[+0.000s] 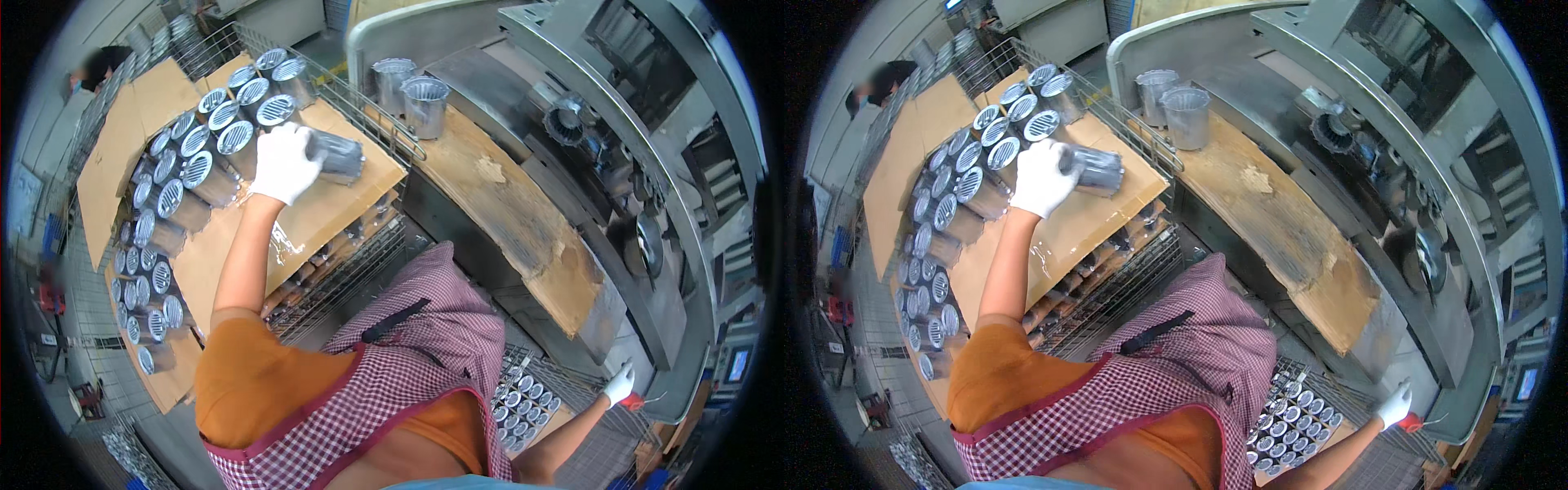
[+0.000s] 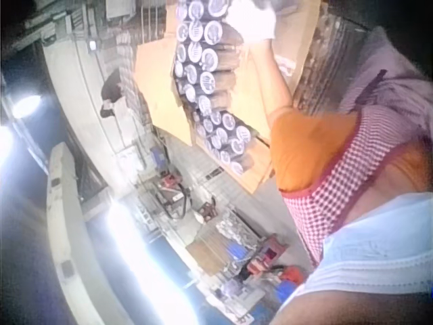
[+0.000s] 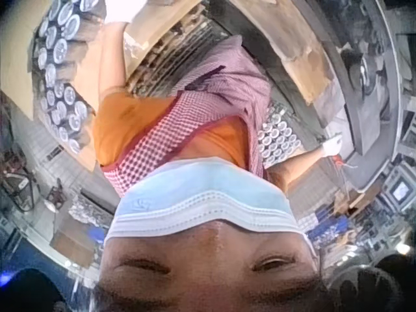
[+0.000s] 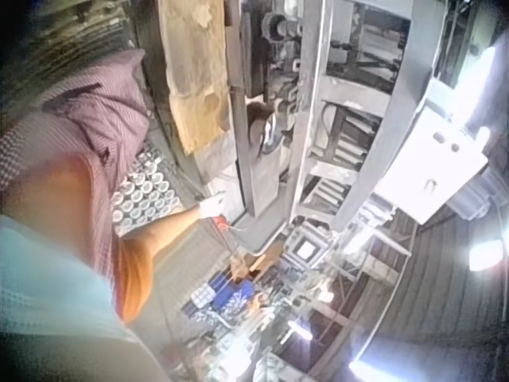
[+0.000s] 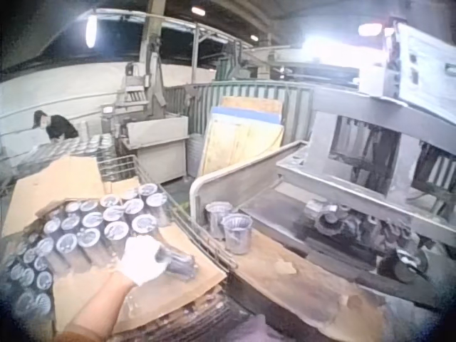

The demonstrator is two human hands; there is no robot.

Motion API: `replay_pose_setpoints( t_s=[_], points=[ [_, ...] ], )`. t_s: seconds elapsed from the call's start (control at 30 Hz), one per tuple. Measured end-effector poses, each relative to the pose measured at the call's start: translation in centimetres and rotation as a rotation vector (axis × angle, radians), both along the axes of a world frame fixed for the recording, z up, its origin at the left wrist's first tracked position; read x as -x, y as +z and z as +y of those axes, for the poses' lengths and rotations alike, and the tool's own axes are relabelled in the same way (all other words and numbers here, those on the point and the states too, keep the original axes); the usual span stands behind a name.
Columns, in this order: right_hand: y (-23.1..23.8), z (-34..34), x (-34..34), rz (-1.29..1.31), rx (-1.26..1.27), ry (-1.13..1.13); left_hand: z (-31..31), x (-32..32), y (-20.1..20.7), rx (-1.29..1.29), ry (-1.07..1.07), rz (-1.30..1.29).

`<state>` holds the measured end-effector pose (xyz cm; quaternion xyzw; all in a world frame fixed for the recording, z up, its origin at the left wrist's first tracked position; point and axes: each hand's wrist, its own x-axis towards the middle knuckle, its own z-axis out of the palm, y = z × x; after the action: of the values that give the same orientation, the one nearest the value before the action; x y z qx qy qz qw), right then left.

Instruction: The person cleans metal motor housings by hand using a hand scraper and an air gun blower, then stacks them in a crate.

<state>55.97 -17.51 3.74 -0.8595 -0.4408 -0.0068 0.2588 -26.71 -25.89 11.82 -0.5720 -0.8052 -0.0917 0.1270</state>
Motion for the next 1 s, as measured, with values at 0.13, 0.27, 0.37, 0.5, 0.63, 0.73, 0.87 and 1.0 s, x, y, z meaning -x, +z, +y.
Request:
replay_pose_setpoints(
  t_s=[0.13,0.27,0.37,0.5,0.63,0.73,0.87,1.0],
  points=[
    [-0.8,0.0,-0.3,0.115,-0.099,0.013,1.5,-0.5,-0.6,0.036,-0.320,0.213],
    [-1.9,-0.1,-0.9,-0.008,-0.130,-0.005,4.8,-0.3,-0.9,0.535,-0.311,0.296],
    [-1.9,-0.4,-0.7,0.024,-0.178,0.070,6.0,0.4,-1.1,0.685,-0.234,0.423],
    [-1.0,-0.4,0.6,0.038,-0.164,0.027,5.0,2.3,-1.5,0.586,-0.265,0.457],
    [-0.8,-0.3,1.2,0.071,-0.185,-0.028,2.6,3.4,-1.3,0.336,-0.170,0.388],
    [-1.3,-0.2,0.6,0.104,-0.145,-0.029,0.8,3.2,-0.1,0.410,-0.096,0.416],
    [-2.0,0.1,0.0,0.115,-0.145,-0.045,-0.6,1.6,1.8,0.434,0.055,0.224],
    [-2.2,0.3,0.0,0.099,-0.179,-0.041,1.4,-1.2,3.4,-0.041,0.047,-0.217]
  ],
)
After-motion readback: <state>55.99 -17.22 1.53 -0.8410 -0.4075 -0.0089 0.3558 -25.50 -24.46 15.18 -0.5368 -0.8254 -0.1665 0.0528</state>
